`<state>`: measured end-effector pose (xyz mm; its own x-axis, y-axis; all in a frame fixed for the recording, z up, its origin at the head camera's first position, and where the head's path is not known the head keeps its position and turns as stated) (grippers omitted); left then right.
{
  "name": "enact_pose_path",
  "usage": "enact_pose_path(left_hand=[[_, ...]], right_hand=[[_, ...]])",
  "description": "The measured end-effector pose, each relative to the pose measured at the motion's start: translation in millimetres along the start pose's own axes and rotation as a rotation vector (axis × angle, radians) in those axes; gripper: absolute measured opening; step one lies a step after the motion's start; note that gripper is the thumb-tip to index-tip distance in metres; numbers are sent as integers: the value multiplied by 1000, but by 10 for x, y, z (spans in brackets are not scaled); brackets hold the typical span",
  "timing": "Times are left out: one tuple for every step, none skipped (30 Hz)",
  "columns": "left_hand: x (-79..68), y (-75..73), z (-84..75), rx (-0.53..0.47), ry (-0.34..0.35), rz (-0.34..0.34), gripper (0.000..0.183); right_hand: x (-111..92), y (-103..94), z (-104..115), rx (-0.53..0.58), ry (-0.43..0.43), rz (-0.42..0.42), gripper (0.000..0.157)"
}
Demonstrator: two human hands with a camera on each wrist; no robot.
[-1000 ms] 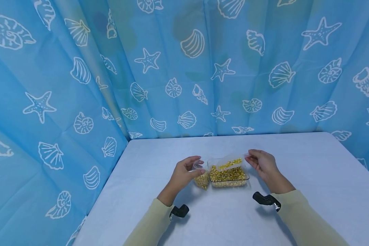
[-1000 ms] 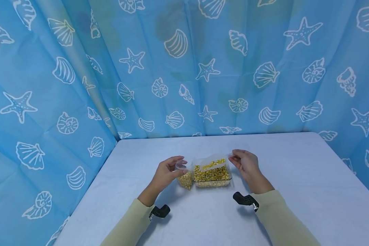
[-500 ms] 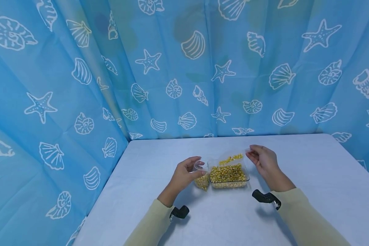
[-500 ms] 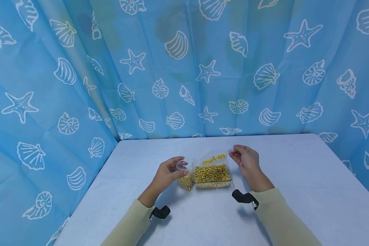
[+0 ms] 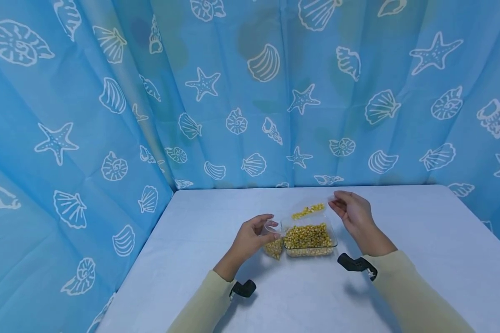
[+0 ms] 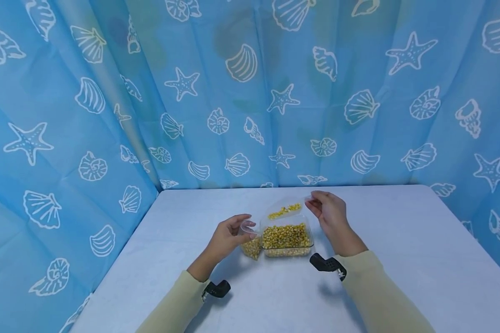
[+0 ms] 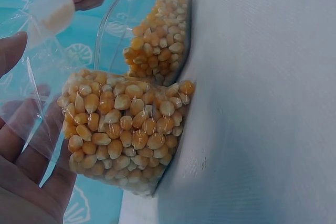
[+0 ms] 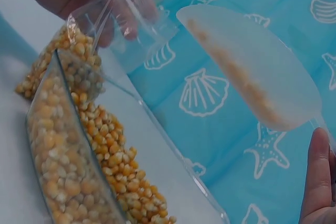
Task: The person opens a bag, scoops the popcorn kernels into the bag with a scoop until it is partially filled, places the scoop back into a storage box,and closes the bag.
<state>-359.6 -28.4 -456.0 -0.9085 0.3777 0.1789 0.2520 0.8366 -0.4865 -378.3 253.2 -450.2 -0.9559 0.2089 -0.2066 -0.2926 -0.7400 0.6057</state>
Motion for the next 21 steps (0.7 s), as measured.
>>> enact_pose_path(left_hand=[[0,3,3,-4,1,3,55],[0,6,5,-7,3,5,56],[-1,8,7,-9,4,6,56],[1,12,13,-11,3,7,55],[2,14,16,-12,2,7,55],[2,15,19,-13,0,7,55],[2,16,22,-13,-1,6,55],[2,16,24,-12,-3,5,54],[1,16,27,-8,-6,4,54],[1,18,28,-7,-6,4,54],[0,19,26,-8,-7,5,55],[-2,21,26,-7,-7,6,56],[-2,23,25,-5,-7,6,56],[0,25,27,-5,-8,7,57],[2,27,27,-6,-10,7,57],[3,27,25,-7,-9,8,58],[3,27,23,-10,-9,9,59],[3,25,20,-9,-10,8,59],[3,23,17,-11,-11,7,59],[1,22,14,-14,-11,7,58],[-1,21,7,-18,-8,9,58]], right_hand=[[-5,24,2,0,3,5,33],[-7,48,6,1,5,13,32],[-9,73,8,4,6,20,29],[-11,96,13,6,2,25,28],[-9,118,15,6,-1,29,26],[-8,137,17,10,-6,33,25],[-7,157,17,13,-11,37,24],[-7,178,18,16,-15,44,24],[-5,193,18,20,-19,48,24],[-4,208,17,17,-23,50,24],[-3,224,15,22,-25,57,26],[-1,238,11,27,-27,64,26],[5,252,7,29,-27,74,26],[7,268,7,34,-30,85,26],[5,284,5,40,-30,96,26],[0,303,5,40,-32,105,26],[-3,321,4,39,-34,113,26],[-6,338,3,31,-35,118,26],[-10,353,2,21,-37,121,26],[-18,370,3,14,-41,122,25],[-22,383,2,2,-43,120,25]])
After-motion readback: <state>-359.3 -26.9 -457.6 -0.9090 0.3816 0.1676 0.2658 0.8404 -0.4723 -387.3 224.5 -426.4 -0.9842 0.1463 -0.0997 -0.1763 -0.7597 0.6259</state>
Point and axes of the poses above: each hand's wrist, its own x-axis towards the middle knuckle, its own y-axis out of the palm, z = x × y, the point moved 9 cm from there along x, towards the middle knuckle, and after that the axes turned 11 degrees about x, right-handed, at the moved point
